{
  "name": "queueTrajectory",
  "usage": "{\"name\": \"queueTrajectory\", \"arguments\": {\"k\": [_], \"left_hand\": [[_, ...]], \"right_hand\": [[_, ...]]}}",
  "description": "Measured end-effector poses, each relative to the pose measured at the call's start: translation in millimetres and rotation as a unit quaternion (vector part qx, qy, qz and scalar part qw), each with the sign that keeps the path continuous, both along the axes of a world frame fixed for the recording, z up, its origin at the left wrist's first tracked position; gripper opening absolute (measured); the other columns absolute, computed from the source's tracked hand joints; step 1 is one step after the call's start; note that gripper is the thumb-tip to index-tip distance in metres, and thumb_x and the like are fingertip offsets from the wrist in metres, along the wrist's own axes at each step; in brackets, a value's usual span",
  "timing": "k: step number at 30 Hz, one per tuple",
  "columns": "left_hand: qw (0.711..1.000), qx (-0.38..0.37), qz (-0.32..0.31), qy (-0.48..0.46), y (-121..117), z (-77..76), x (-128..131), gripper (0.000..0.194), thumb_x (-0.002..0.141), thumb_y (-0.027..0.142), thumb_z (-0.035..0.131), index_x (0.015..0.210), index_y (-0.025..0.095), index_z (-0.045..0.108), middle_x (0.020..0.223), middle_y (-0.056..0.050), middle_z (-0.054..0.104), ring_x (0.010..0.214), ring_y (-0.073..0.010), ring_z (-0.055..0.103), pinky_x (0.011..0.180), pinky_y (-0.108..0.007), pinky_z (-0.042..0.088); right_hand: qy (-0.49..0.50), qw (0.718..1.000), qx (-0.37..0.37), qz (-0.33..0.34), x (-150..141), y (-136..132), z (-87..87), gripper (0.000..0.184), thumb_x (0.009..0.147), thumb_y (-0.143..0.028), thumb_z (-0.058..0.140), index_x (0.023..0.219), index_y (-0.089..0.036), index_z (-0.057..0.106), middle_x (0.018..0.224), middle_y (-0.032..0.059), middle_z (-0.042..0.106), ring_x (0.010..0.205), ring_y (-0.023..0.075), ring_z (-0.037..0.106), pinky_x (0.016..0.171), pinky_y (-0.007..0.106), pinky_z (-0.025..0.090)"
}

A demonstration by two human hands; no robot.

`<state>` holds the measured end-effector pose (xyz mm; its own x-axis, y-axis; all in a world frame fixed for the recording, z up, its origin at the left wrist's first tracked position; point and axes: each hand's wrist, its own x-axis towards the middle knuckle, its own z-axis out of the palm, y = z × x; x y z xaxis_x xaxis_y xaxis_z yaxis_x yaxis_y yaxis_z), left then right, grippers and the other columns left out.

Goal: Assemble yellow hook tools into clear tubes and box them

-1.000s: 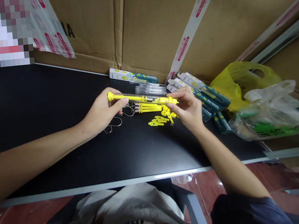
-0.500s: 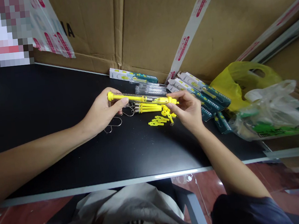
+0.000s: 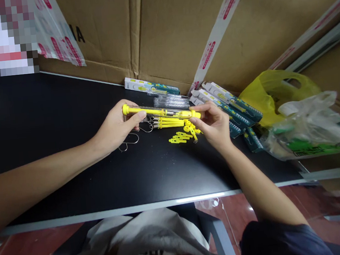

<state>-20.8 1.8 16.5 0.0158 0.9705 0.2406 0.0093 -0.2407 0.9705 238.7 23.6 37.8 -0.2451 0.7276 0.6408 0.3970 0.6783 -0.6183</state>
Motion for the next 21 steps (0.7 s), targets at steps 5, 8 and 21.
{"name": "queueTrajectory", "arguments": {"k": [5, 8, 21], "left_hand": [[1.0, -0.001, -0.004, 0.003, 0.0, -0.3, -0.5, 0.026, 0.077, 0.032, 0.07, 0.087, 0.017, 0.051, 0.071, 0.004, 0.055, 0.058, -0.0086, 0.054, 0.056, -0.022, 0.047], [1.0, -0.001, -0.003, 0.003, 0.1, -0.9, -1.1, 0.027, 0.077, 0.033, 0.07, 0.087, 0.017, 0.051, 0.071, 0.004, 0.055, 0.058, -0.0086, 0.054, 0.056, -0.022, 0.047], [1.0, 0.0, -0.004, 0.006, 0.9, -1.5, -1.1, 0.025, 0.078, 0.031, 0.069, 0.088, 0.017, 0.051, 0.071, 0.004, 0.055, 0.059, -0.0087, 0.054, 0.056, -0.023, 0.047]], "right_hand": [[-0.011, 1.0, 0.01, 0.001, 0.6, 1.3, -0.6, 0.02, 0.078, -0.037, 0.075, 0.092, -0.023, 0.071, 0.085, 0.0024, 0.059, 0.081, 0.0159, 0.056, 0.061, 0.026, 0.046], [0.015, 0.999, -0.032, 0.018, 0.2, 1.0, -3.6, 0.022, 0.079, -0.039, 0.074, 0.094, -0.023, 0.069, 0.088, 0.002, 0.062, 0.075, 0.0141, 0.058, 0.061, 0.026, 0.049], [0.024, 0.995, -0.095, 0.014, -2.7, -4.4, -1.6, 0.033, 0.077, -0.045, 0.074, 0.097, -0.021, 0.065, 0.054, -0.0069, 0.047, 0.047, 0.0088, 0.044, 0.045, 0.023, 0.034]]}}
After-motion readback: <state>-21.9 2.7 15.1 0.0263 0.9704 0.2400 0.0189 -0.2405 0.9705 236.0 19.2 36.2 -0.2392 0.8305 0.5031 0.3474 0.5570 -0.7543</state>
